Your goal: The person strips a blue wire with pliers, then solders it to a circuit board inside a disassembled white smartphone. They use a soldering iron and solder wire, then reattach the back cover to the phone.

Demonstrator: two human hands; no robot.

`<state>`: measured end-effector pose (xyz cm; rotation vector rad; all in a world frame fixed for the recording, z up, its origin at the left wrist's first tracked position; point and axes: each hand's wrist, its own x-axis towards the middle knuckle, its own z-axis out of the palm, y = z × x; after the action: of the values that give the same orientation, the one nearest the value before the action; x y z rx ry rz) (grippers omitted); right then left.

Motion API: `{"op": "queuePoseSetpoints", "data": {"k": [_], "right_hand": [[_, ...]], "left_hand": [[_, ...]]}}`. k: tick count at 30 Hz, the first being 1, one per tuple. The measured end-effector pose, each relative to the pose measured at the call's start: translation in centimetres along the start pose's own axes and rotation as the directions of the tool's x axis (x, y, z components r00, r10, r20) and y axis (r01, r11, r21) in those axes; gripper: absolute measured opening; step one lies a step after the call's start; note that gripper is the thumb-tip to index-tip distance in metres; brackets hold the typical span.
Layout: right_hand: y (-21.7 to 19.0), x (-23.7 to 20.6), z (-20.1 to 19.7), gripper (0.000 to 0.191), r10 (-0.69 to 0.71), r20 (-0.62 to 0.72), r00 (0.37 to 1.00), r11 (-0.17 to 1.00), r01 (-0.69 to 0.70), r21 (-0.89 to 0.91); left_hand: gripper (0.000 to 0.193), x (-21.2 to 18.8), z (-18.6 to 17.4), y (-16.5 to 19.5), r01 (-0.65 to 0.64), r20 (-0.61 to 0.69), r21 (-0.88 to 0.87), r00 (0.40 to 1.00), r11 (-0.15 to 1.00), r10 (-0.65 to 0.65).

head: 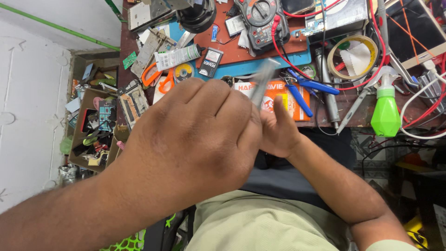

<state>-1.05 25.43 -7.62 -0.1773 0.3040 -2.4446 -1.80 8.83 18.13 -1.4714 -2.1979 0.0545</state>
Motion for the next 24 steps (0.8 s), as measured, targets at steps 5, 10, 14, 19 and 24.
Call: {"op": "queuePoseSetpoints", "data": {"k": [5,10,14,19,24], "right_hand": [[1.0,-0.4,-0.3,0.099,-0.075,0.169,0.983,0.923,0.132,-0.361],[-1.5,-2.0,-0.7,0.048,-0.172,0.108,0.979,0.932,0.198,-0.305],[-2.7,-2.7,-0.9,0.032,-0.304,0.181,0.935,0.862,0.351,-0.367],[-1.2,-1.6,0.3,0.034,-0.679,0.172,0.714,0.624,0.684,-0.378],[-3.6,-2.4,3.1,0.013,-0.616,0.636,0.465,-0.224,0.670,-0.708]], "left_hand": [[0.009,-0.2,-0.2,0.1,0.046,0.028,-0.108,0.999,0.993,-0.043],[0.010,-0.5,-0.5,-0.4,0.071,0.098,-0.117,0.993,0.991,-0.060],[0.010,-0.8,-0.3,-0.8,0.067,0.115,-0.048,0.992,0.997,-0.061],[0.011,-1.4,0.3,-0.9,0.115,0.136,-0.115,0.986,0.987,-0.099],[0.010,-2.0,1.5,-1.3,0.213,0.257,-0.170,0.952,0.962,-0.165]]}}
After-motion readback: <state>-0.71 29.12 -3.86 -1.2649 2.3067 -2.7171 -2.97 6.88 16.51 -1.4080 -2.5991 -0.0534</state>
